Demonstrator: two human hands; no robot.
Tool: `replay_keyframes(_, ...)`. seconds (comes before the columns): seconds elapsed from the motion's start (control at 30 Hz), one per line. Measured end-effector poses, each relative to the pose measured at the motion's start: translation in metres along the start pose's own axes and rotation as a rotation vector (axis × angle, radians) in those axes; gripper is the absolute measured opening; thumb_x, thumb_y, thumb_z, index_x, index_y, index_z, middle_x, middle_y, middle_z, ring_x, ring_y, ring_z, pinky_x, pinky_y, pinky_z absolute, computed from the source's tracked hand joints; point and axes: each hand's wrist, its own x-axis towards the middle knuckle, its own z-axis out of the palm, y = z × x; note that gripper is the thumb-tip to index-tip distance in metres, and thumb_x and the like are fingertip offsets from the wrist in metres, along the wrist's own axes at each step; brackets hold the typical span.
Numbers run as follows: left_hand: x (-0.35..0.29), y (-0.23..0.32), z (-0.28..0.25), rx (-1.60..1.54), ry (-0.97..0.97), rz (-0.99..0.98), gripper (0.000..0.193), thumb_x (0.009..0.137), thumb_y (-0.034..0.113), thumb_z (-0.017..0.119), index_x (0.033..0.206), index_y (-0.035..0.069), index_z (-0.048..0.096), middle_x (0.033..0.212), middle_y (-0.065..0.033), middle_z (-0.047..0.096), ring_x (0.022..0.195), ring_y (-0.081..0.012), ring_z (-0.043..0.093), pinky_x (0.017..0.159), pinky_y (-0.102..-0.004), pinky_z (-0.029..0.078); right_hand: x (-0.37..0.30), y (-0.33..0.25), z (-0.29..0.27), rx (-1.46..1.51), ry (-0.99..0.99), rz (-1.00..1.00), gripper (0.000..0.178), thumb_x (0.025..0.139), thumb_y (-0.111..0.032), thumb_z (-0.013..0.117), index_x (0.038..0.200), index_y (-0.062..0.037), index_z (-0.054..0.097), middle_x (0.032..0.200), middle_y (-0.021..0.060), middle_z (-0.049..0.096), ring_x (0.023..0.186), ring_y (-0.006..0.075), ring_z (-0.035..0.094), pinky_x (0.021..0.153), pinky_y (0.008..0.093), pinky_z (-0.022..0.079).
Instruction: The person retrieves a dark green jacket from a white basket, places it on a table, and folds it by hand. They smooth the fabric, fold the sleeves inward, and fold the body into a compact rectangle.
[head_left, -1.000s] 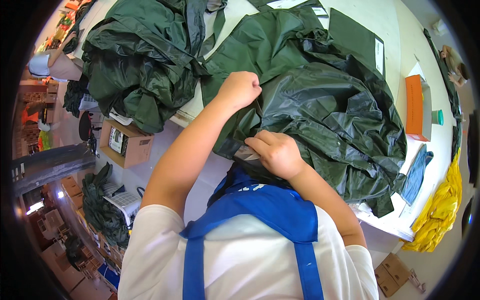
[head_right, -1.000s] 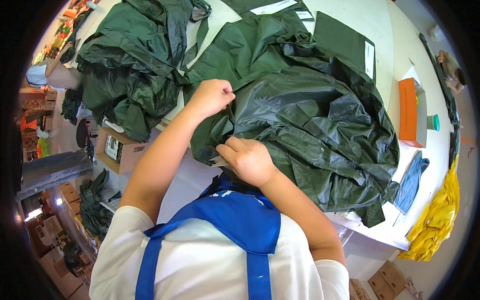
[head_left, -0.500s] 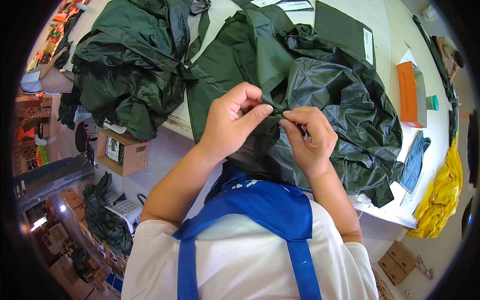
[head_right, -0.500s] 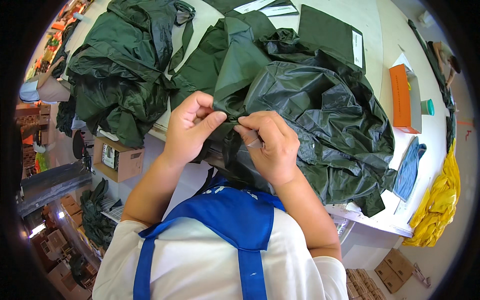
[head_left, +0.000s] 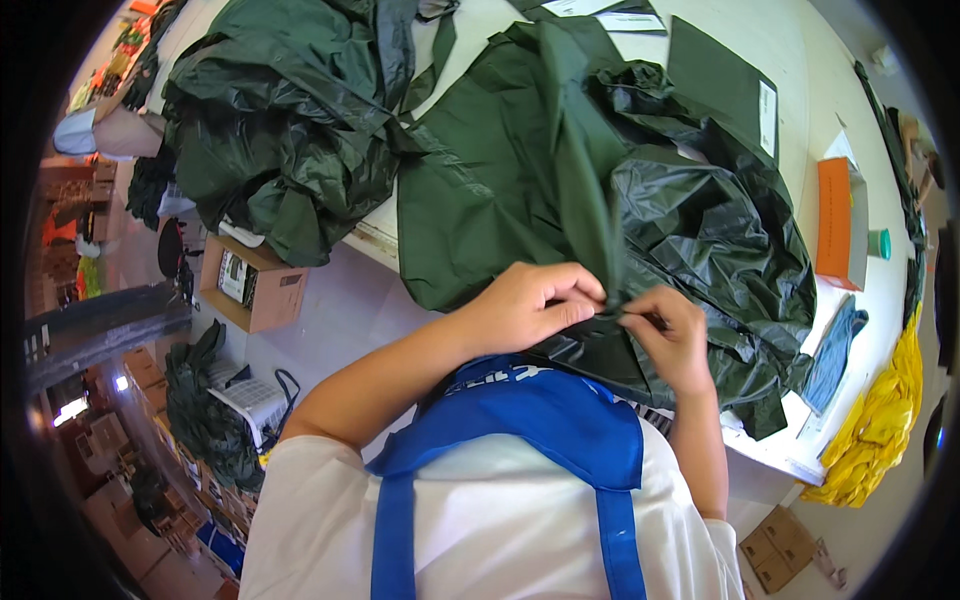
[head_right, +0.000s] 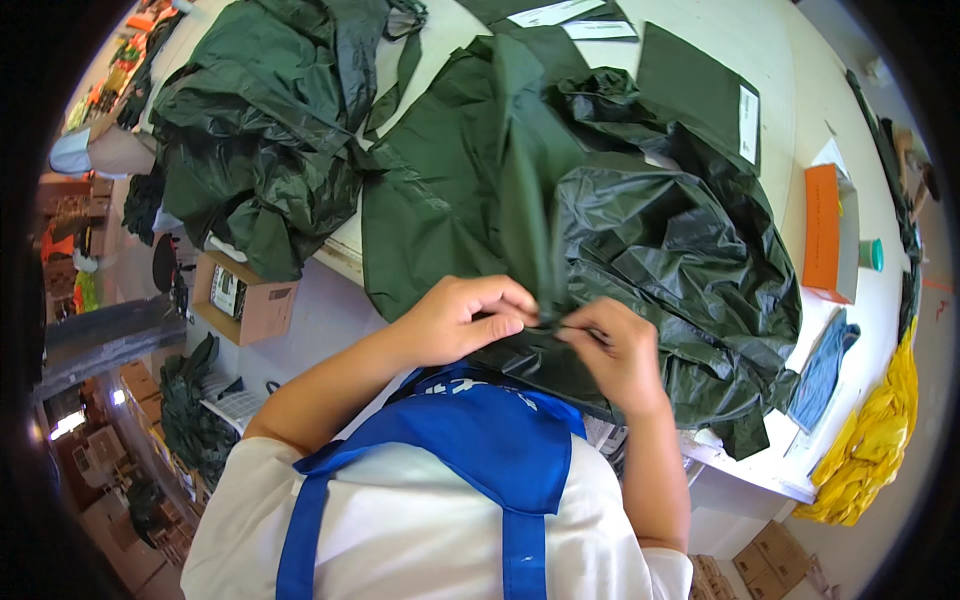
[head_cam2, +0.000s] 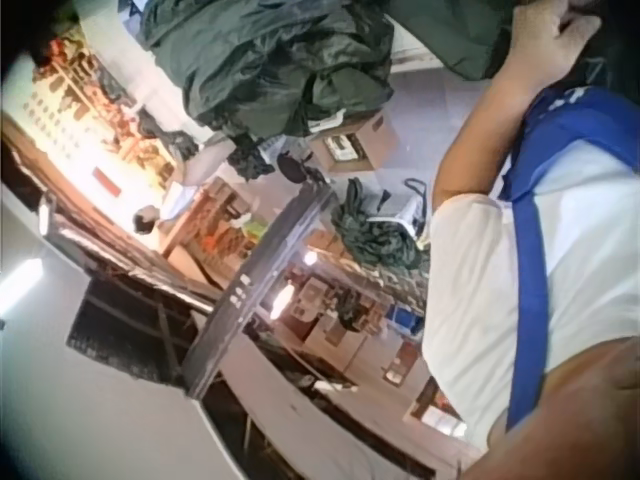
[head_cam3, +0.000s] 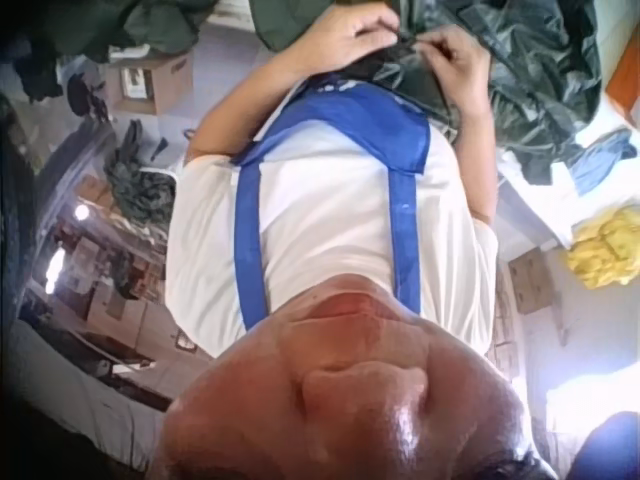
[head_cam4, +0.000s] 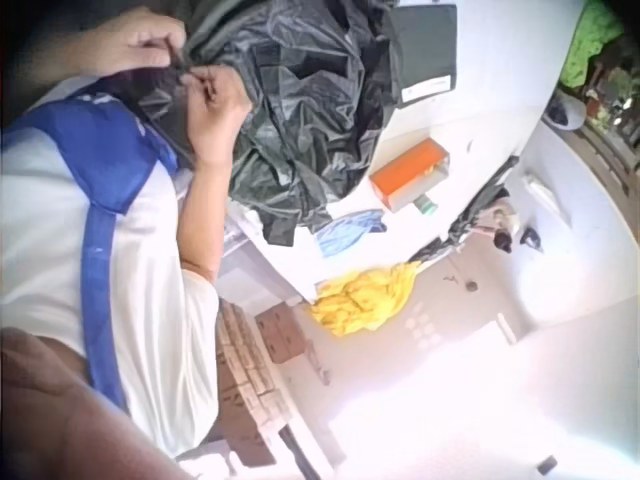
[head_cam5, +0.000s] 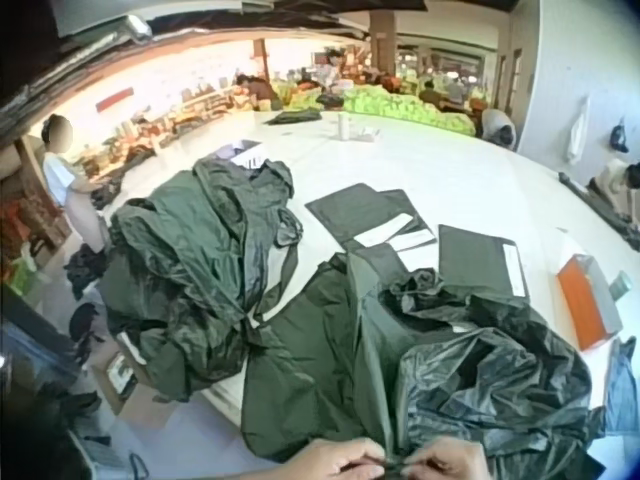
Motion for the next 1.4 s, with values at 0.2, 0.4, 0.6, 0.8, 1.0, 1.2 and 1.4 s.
replay_keyframes(0.2, 0.033, -0.113, -0.148, 1.125, 0.771, -0.259, 0.063, 0.079, 0.025, 0.07, 0.127, -0.005, 0.044, 0.128, -0.0229, 0.05, 0.119, -0.0341, 0.048, 0.101, -0.0411, 0.036, -0.055, 0.062, -0.05, 0.072, 0.105, 0.422, 0.011, 0.074, 0.003, 0.066, 0.075, 0.0006, 0.055, 0.067, -0.0022, 0.051, 0.061, 0.0045, 0.042, 0.056, 0.0204, 0.035)
replay_keyframes(0.4, 0.014, -0.142, -0.158, 0.149, 0.923, -0.467, 0.089, 0.063, 0.013, 0.08, 0.136, 0.0, 0.031, 0.127, -0.0247, 0.045, 0.121, -0.0349, 0.043, 0.101, -0.042, 0.037, -0.099, 0.118, -0.059, 0.171, 0.228, 0.661, 0.01, 0.078, 0.003, 0.062, 0.08, -0.0026, 0.055, 0.07, -0.0046, 0.047, 0.065, 0.0039, 0.04, 0.061, 0.0193, 0.035)
replay_keyframes(0.6, -0.007, -0.03, -0.109, -0.545, 0.833, 0.116, 0.065, 0.071, -0.017, 0.061, 0.126, 0.009, 0.035, 0.107, -0.0134, 0.058, 0.095, -0.0167, 0.058, 0.084, -0.0307, 0.048, -0.073, 0.101, -0.073, -0.086, 0.404, 0.377, 0.029, 0.084, -0.003, 0.056, 0.113, -0.0042, 0.052, 0.093, -0.0006, 0.053, 0.072, 0.005, 0.043, 0.061, 0.0178, 0.034)
replay_keyframes(0.8, -0.019, 0.013, -0.094, -0.364, 0.619, 0.21, 0.064, 0.07, -0.014, 0.062, 0.124, 0.009, 0.038, 0.111, -0.0124, 0.056, 0.103, -0.0179, 0.055, 0.089, -0.0307, 0.043, 0.033, 0.009, -0.059, 0.144, 0.333, -0.039, 0.032, 0.087, -0.013, 0.05, 0.117, -0.0042, 0.047, 0.094, 0.0037, 0.053, 0.071, 0.0072, 0.04, 0.06, 0.0199, 0.032)
replay_keyframes(1.0, -0.024, 0.041, -0.08, -0.173, 0.53, 0.177, 0.051, 0.072, -0.003, 0.065, 0.12, -0.001, 0.047, 0.114, -0.0091, 0.054, 0.108, -0.0145, 0.051, 0.093, -0.0274, 0.039, 0.101, -0.071, 0.023, 0.072, -0.062, -0.294, 0.031, 0.075, 0.002, 0.067, 0.105, -0.0027, 0.059, 0.086, 0.0063, 0.057, 0.068, 0.0106, 0.05, 0.059, 0.0227, 0.04)
replay_keyframes(1.2, -0.03, 0.055, -0.072, 0.053, 0.533, 0.09, 0.034, 0.087, -0.003, 0.046, 0.121, -0.004, 0.046, 0.103, -0.0113, 0.065, 0.094, -0.0112, 0.059, 0.085, -0.0223, 0.043, 0.124, -0.087, 0.049, -0.034, -0.001, -0.617, 0.026, 0.067, 0.006, 0.071, 0.091, -0.0036, 0.066, 0.083, 0.0088, 0.061, 0.065, 0.0186, 0.058, 0.052, 0.0271, 0.046)
replay_keyframes(1.4, -0.023, 0.061, -0.068, 0.293, 0.548, 0.206, 0.027, 0.085, -0.005, 0.046, 0.112, -0.004, 0.054, 0.097, -0.0104, 0.068, 0.09, -0.0111, 0.061, 0.081, -0.0238, 0.045, 0.121, -0.092, 0.041, -0.087, -0.066, -0.636, 0.022, 0.065, 0.009, 0.064, 0.082, -0.0039, 0.061, 0.079, 0.0075, 0.058, 0.062, 0.0189, 0.056, 0.051, 0.028, 0.046)
